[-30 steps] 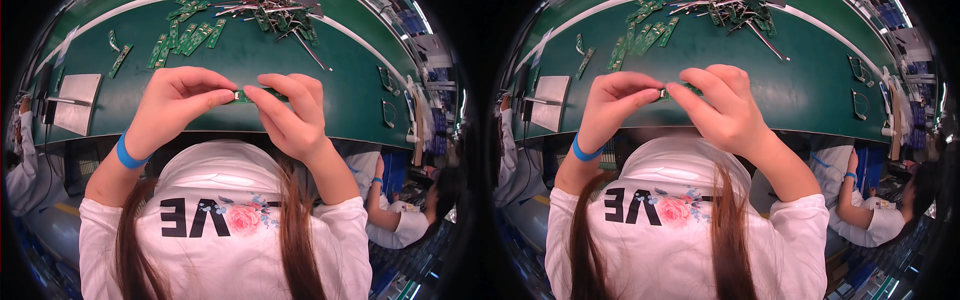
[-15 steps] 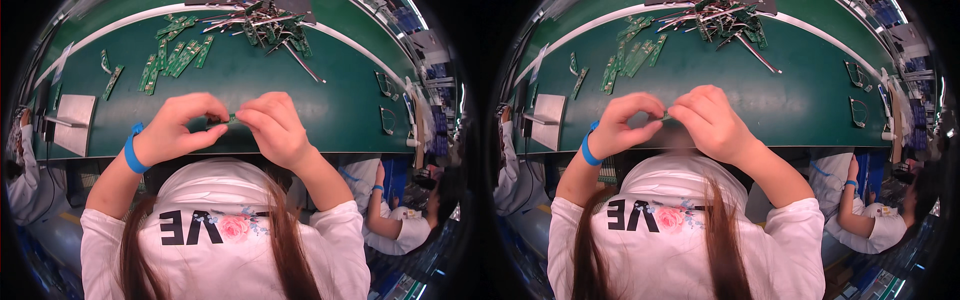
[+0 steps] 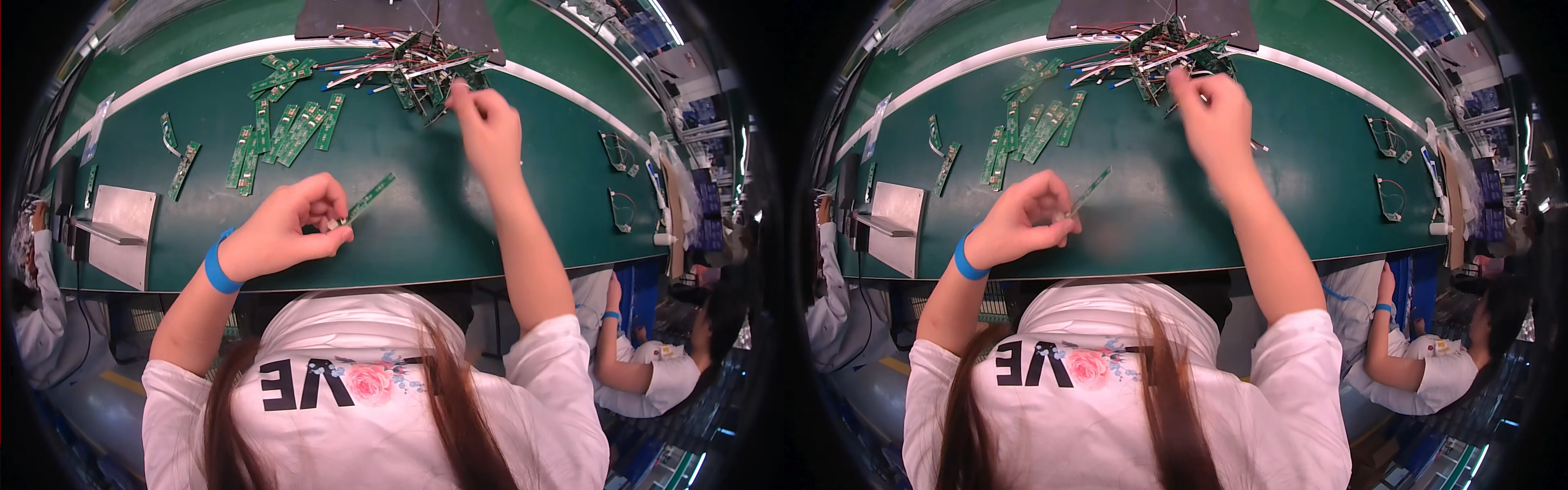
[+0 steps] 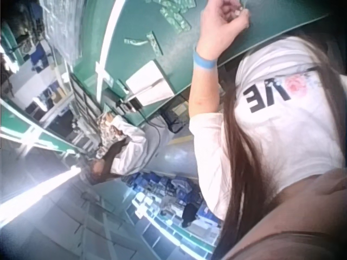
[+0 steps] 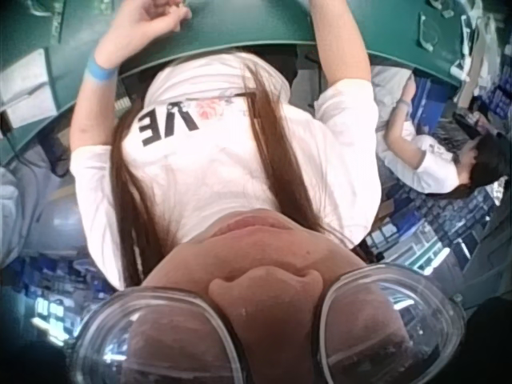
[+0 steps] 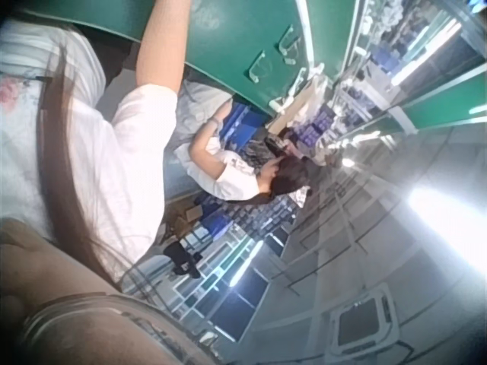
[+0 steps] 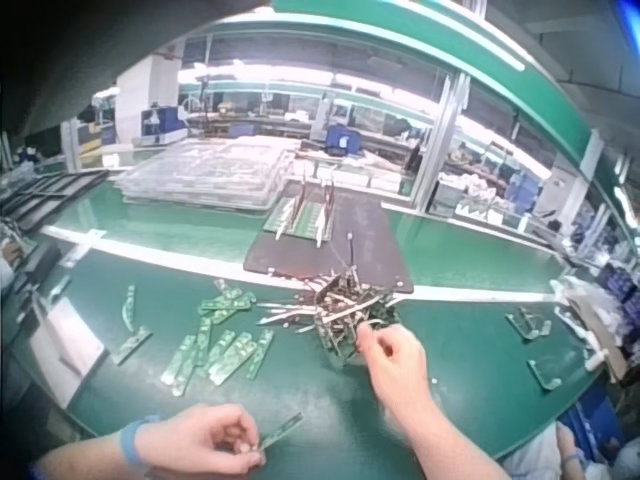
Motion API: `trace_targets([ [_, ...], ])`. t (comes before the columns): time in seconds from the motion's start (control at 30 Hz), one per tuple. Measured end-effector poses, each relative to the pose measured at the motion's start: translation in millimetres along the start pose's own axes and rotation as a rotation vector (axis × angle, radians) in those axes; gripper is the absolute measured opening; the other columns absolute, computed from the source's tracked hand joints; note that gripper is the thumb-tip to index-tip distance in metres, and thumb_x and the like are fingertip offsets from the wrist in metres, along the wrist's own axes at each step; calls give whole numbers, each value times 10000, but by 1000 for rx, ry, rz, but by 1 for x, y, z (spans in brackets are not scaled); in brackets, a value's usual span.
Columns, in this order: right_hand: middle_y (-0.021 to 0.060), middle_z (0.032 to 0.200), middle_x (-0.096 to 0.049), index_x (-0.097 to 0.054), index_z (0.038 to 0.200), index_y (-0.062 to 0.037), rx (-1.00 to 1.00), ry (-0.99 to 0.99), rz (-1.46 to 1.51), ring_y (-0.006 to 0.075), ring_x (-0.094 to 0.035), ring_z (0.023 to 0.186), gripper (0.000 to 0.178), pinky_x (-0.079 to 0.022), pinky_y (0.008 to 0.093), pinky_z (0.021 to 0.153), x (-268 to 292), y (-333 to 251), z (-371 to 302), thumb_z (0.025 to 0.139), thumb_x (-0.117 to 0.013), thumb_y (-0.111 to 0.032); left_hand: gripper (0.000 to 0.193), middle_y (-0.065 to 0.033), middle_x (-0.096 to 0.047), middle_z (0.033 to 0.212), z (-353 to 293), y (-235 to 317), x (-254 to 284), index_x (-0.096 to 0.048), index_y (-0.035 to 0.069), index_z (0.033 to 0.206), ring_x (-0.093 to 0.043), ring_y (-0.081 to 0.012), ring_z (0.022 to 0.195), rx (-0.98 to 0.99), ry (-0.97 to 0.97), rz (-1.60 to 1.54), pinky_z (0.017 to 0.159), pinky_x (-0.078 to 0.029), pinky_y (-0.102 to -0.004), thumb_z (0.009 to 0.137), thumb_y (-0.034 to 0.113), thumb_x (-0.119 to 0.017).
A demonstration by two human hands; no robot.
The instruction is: The person assembles small electronic circuit boards by hand, attaching wires and grouping electrical components with connectors.
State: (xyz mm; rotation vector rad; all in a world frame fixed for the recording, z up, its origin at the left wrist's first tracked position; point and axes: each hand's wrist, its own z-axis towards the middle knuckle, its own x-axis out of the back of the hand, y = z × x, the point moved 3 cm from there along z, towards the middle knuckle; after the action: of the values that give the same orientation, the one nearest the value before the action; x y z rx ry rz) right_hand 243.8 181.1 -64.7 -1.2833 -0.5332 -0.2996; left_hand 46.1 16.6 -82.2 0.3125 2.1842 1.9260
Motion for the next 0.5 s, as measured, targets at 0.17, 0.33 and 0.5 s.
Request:
trace_targets([
  [0.17,61,712,-614,-714,774,-64,-45,166,-215,252,-540,828,288,-352,414,758,-25,23,59,807,-642,-341,171,-75,-621,840,-13,-7,5,-480,23,941,-600,-110,721,-5,14,35,613,-483,-220,820,17,-601],
  [0.33,34,796,-651,-713,813,-88,493,441,-376,240,-564,777,142,-365,363,734,-30,3,35,775,-664,-215,145,-97,-641,858,-41,-9,15,-500,13,934,-594,-100,681,-84,24,194,607,-482,-218,826,22,-598],
  [0.5,92,942,-652,-635,1027,-17,1068,333,-218,256,-586,795,303,-446,319,704,-34,-25,6,731,-611,46,151,-81,-634,833,-35,-10,19,-505,15,923,-577,-87,653,30,99,10,590,-468,-209,814,18,-609],
])
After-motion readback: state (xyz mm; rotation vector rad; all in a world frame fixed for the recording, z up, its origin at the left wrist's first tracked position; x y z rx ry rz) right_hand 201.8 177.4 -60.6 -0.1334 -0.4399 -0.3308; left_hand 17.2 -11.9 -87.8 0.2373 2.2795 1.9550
